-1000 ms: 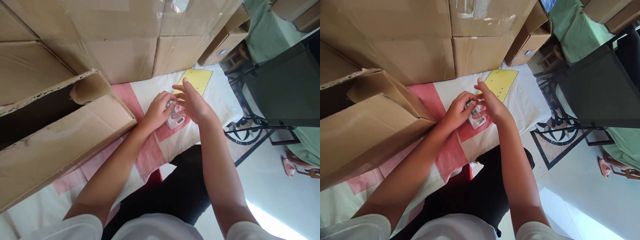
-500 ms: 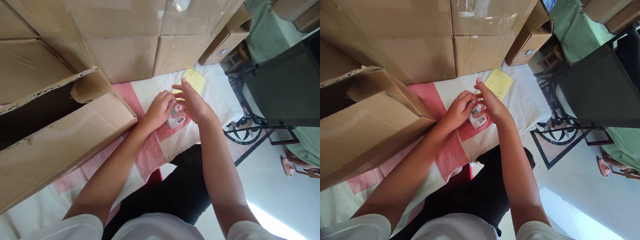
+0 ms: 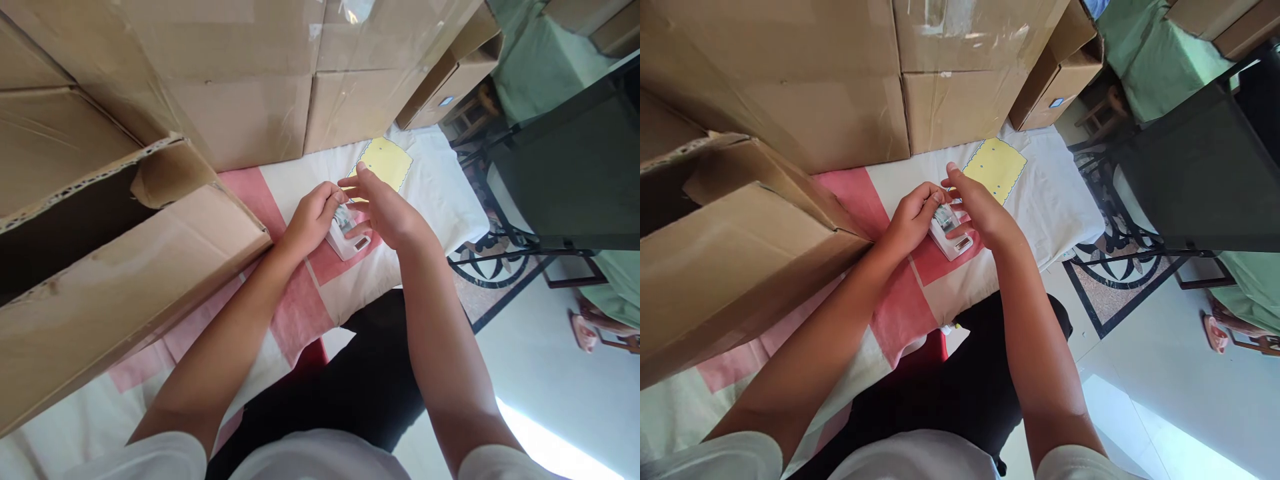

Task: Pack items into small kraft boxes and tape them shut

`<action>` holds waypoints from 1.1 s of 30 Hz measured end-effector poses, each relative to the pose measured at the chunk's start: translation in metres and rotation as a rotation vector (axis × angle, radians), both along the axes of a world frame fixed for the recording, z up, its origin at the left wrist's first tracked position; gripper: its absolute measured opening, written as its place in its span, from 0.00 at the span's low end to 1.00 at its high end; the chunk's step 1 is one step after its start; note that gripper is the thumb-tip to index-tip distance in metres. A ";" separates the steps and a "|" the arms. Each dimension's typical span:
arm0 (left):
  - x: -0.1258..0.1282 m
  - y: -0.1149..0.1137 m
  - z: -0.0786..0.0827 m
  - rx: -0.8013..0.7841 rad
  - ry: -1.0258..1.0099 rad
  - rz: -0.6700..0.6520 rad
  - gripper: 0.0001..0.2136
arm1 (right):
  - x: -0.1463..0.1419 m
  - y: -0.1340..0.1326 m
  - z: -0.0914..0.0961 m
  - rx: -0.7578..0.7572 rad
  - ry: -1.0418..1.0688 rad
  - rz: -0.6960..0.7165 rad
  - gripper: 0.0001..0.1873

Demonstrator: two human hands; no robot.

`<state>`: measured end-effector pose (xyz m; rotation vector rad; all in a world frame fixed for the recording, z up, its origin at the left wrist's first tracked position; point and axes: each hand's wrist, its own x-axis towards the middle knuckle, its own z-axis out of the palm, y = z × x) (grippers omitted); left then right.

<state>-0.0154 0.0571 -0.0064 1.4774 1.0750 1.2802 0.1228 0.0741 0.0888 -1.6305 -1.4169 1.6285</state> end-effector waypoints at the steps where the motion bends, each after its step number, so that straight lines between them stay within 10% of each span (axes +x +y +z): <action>1: 0.000 0.000 0.000 -0.001 0.001 0.001 0.11 | 0.001 0.000 0.000 0.020 -0.007 -0.007 0.36; 13: 0.001 0.000 0.000 -0.016 0.022 0.022 0.11 | 0.004 -0.005 0.007 0.052 -0.086 0.022 0.16; 33: 0.001 -0.004 0.003 -0.031 -0.043 -0.008 0.14 | 0.008 -0.014 0.000 0.121 -0.054 0.005 0.34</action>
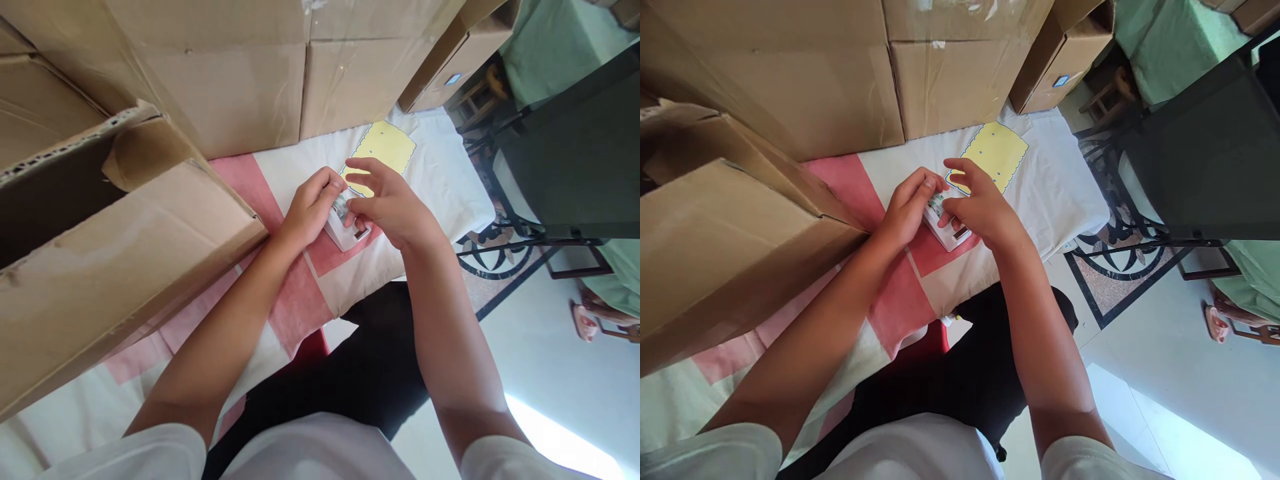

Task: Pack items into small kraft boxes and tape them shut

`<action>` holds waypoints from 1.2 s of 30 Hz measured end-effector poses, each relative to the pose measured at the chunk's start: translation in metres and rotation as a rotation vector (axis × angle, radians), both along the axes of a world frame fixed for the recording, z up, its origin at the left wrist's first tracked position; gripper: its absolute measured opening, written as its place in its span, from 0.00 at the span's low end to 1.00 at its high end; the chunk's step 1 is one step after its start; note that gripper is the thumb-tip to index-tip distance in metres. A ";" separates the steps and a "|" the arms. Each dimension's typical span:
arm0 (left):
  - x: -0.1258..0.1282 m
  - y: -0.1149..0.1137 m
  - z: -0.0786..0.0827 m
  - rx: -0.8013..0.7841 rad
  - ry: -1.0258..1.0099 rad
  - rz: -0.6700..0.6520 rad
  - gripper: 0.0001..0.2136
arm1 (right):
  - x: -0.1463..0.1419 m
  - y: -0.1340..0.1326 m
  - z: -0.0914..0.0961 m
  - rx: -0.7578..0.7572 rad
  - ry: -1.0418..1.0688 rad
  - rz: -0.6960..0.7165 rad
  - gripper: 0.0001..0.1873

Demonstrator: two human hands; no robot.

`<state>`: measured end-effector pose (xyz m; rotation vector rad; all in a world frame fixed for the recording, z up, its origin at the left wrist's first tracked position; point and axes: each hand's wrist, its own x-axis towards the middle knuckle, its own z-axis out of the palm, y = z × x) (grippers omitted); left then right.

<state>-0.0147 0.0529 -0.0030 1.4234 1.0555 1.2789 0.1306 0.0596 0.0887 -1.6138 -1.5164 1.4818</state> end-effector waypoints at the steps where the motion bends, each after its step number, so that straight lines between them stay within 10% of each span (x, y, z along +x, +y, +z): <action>1: -0.001 0.000 -0.001 -0.002 0.003 -0.008 0.15 | 0.001 -0.001 0.001 0.011 0.003 -0.002 0.33; 36: 0.003 0.005 -0.009 0.087 0.126 0.068 0.13 | 0.021 -0.062 -0.027 0.431 -0.016 -0.047 0.14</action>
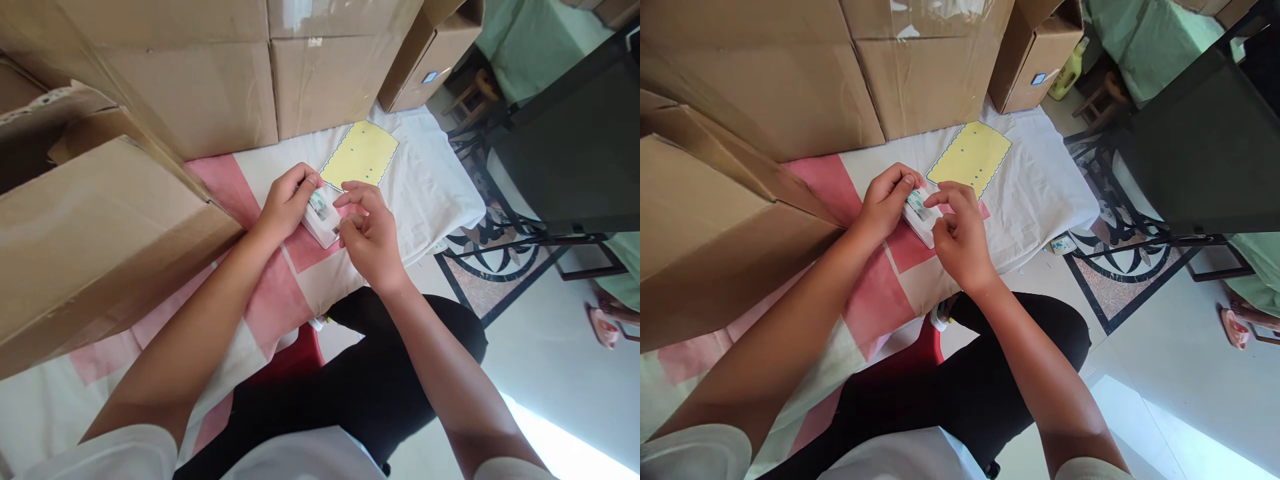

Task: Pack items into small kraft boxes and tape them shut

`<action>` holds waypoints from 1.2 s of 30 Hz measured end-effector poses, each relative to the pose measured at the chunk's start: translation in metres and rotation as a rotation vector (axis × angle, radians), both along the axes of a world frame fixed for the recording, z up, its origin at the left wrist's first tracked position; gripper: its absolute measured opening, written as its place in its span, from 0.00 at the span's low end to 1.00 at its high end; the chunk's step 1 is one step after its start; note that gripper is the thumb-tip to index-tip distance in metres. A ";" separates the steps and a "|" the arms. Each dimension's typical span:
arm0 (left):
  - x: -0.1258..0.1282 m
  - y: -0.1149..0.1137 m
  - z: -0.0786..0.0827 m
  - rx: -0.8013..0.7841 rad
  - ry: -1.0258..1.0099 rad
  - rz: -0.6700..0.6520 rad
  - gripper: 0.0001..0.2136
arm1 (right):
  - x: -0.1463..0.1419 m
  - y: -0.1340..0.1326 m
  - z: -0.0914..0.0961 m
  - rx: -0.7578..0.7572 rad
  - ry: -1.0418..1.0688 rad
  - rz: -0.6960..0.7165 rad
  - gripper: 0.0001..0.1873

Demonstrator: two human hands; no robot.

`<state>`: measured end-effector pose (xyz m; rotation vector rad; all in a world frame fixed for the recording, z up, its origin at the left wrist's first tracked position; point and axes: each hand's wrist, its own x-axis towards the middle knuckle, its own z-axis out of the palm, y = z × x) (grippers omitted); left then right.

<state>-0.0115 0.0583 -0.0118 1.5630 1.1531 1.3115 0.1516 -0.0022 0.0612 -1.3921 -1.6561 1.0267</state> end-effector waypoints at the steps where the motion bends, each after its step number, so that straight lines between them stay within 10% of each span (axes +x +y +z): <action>1: 0.000 0.000 -0.001 0.001 0.000 0.001 0.14 | 0.001 -0.001 -0.002 0.003 0.007 0.000 0.14; 36: 0.001 0.002 -0.005 0.038 -0.010 0.005 0.12 | 0.038 -0.027 -0.022 0.261 0.116 0.113 0.14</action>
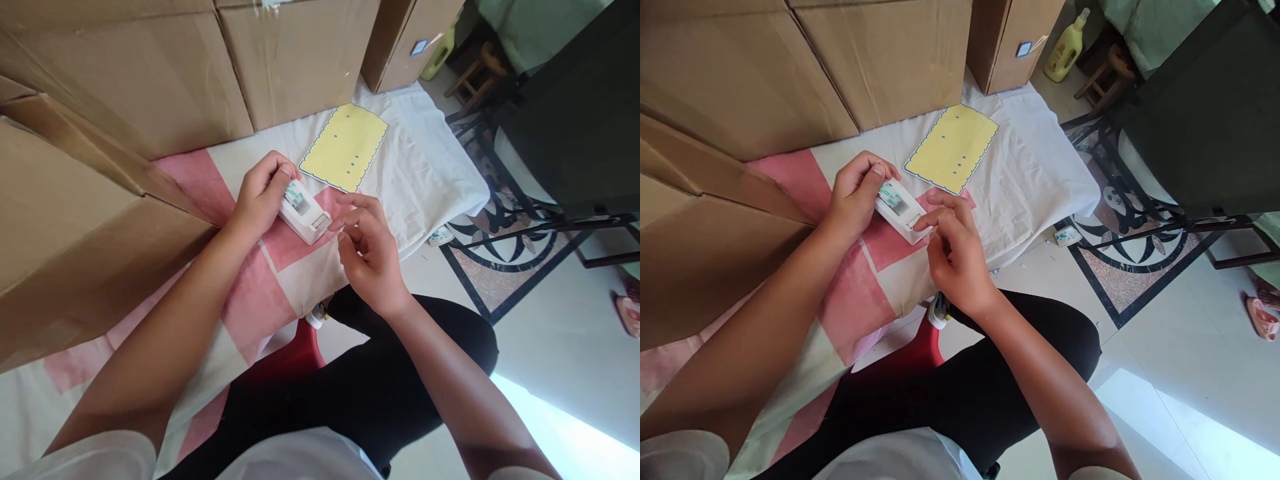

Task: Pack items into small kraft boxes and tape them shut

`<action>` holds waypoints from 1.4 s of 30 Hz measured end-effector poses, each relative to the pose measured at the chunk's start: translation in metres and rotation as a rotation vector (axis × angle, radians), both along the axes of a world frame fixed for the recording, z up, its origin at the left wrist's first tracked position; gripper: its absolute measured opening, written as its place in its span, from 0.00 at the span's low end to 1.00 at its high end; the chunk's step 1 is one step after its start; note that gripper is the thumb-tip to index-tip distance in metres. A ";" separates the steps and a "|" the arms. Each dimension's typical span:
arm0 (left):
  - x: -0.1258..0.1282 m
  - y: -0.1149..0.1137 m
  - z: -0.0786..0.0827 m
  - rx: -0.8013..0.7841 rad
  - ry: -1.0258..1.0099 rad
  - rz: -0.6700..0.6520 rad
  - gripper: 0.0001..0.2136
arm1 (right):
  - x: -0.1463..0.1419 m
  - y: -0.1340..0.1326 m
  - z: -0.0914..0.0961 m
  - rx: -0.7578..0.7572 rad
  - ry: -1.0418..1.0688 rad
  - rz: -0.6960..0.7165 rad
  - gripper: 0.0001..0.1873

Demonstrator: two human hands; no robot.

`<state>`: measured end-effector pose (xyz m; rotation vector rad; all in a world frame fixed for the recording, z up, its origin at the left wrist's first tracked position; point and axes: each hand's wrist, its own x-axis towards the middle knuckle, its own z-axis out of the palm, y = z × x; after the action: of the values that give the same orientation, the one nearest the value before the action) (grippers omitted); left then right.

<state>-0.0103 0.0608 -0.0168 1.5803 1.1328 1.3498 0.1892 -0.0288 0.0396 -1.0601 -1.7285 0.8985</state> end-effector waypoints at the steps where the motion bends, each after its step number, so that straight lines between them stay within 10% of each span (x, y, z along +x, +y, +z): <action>1: 0.000 0.000 0.001 -0.004 0.000 0.001 0.12 | 0.001 0.000 0.000 0.022 -0.015 0.006 0.15; 28: -0.001 0.003 -0.003 0.023 -0.013 -0.013 0.12 | 0.012 0.001 -0.007 0.069 -0.090 0.208 0.19; 37: 0.002 0.000 -0.002 -0.002 0.002 0.023 0.13 | 0.025 0.002 -0.005 0.022 0.060 -0.160 0.18; 42: 0.000 -0.001 0.001 -0.019 0.058 0.001 0.13 | 0.025 0.007 -0.005 0.216 -0.196 0.070 0.24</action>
<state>-0.0102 0.0600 -0.0157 1.6148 1.1777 1.2976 0.2137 -0.0219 0.0346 -0.9741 -1.9867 0.6487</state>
